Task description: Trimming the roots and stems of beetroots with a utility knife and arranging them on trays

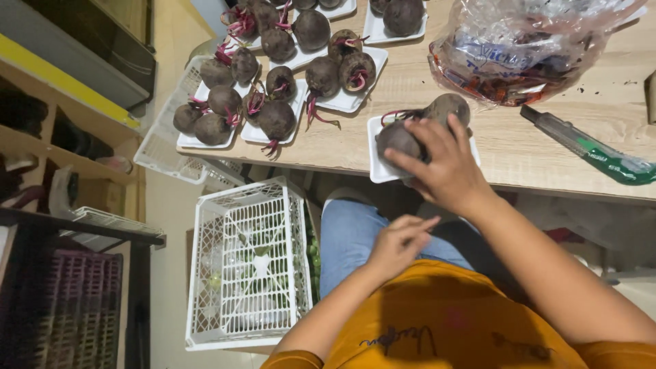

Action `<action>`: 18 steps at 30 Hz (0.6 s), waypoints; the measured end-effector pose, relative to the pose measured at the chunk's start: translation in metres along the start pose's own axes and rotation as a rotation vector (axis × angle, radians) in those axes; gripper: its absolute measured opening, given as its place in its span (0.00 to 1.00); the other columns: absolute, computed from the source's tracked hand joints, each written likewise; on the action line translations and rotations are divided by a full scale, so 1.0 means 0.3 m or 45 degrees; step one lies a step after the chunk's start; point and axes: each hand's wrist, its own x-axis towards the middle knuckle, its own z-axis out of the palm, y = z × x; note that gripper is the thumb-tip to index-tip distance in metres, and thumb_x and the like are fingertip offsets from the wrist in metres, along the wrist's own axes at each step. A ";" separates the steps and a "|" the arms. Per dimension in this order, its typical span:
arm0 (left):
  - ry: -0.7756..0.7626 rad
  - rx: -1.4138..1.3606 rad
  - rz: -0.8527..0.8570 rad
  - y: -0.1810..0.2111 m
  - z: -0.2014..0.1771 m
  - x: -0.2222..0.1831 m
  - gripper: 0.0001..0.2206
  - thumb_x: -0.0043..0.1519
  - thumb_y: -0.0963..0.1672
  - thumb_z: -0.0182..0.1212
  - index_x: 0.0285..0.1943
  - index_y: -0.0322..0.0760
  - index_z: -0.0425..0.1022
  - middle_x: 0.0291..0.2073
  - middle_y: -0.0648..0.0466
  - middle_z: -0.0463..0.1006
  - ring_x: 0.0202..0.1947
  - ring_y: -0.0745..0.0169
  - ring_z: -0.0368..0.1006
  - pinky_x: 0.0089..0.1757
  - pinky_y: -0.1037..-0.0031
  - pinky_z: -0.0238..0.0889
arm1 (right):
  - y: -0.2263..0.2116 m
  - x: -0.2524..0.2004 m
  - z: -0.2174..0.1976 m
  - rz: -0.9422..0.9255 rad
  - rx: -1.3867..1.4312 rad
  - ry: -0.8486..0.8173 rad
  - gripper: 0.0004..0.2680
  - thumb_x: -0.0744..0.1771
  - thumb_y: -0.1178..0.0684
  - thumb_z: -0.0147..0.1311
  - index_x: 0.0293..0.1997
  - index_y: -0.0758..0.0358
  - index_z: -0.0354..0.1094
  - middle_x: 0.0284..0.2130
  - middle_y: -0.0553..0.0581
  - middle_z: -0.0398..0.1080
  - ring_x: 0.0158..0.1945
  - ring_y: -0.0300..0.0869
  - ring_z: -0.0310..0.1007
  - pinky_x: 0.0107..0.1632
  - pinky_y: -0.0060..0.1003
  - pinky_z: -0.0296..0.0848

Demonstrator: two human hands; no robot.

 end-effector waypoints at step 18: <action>0.290 -0.241 -0.586 0.076 -0.243 0.341 0.22 0.67 0.41 0.46 0.69 0.22 0.60 0.19 0.40 0.78 0.11 0.60 0.73 0.13 0.79 0.64 | -0.068 -0.008 -0.035 -0.152 -0.363 0.317 0.03 0.69 0.47 0.58 0.39 0.33 0.73 0.59 0.48 0.73 0.65 0.51 0.61 0.62 0.59 0.60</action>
